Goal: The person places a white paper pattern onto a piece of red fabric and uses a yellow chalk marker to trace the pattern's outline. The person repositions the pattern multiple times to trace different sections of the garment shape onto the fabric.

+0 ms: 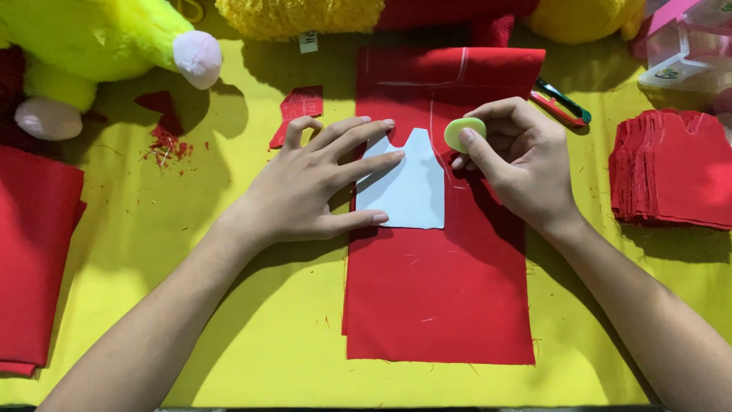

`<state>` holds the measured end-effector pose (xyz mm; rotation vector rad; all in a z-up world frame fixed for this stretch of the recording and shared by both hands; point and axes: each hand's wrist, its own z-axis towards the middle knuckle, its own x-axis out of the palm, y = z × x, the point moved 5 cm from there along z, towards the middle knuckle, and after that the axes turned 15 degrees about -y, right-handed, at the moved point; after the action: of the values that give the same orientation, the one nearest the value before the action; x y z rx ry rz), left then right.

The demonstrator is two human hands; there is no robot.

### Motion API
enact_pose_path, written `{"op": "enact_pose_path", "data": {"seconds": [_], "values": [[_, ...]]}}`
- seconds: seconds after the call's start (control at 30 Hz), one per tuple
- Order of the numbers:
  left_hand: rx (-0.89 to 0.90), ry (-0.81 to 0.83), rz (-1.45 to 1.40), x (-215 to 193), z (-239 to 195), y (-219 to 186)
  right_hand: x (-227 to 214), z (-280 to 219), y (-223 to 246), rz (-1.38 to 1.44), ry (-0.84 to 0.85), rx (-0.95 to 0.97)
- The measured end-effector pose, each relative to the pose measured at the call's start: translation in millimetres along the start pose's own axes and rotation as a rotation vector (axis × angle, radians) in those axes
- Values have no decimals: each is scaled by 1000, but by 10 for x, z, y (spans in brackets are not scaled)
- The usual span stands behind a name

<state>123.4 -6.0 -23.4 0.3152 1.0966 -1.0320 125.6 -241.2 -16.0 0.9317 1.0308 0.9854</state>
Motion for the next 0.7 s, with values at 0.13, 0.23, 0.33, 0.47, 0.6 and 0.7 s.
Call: {"op": "enact_pose_path", "data": {"seconds": [0.13, 0.23, 0.33, 0.47, 0.6, 0.7], "values": [[-17, -8, -11, -6, -12, 10, 1, 0, 16, -22, 1, -10], [-42, -16, -33, -9, -21, 28, 2, -2, 22, -18, 4, -12], [-31, -29, -41, -18, -13, 18, -13, 10, 5, -20, -19, 4], [50, -53, 40, -25, -1, -61, -16, 7, 21, -29, -29, -10], [162, -33, 105, 27, 28, -177, -13, 12, 19, -23, -38, 26], [128, 36, 30, 90, 17, -158, -2, 5, 27, -13, -27, 51]]}}
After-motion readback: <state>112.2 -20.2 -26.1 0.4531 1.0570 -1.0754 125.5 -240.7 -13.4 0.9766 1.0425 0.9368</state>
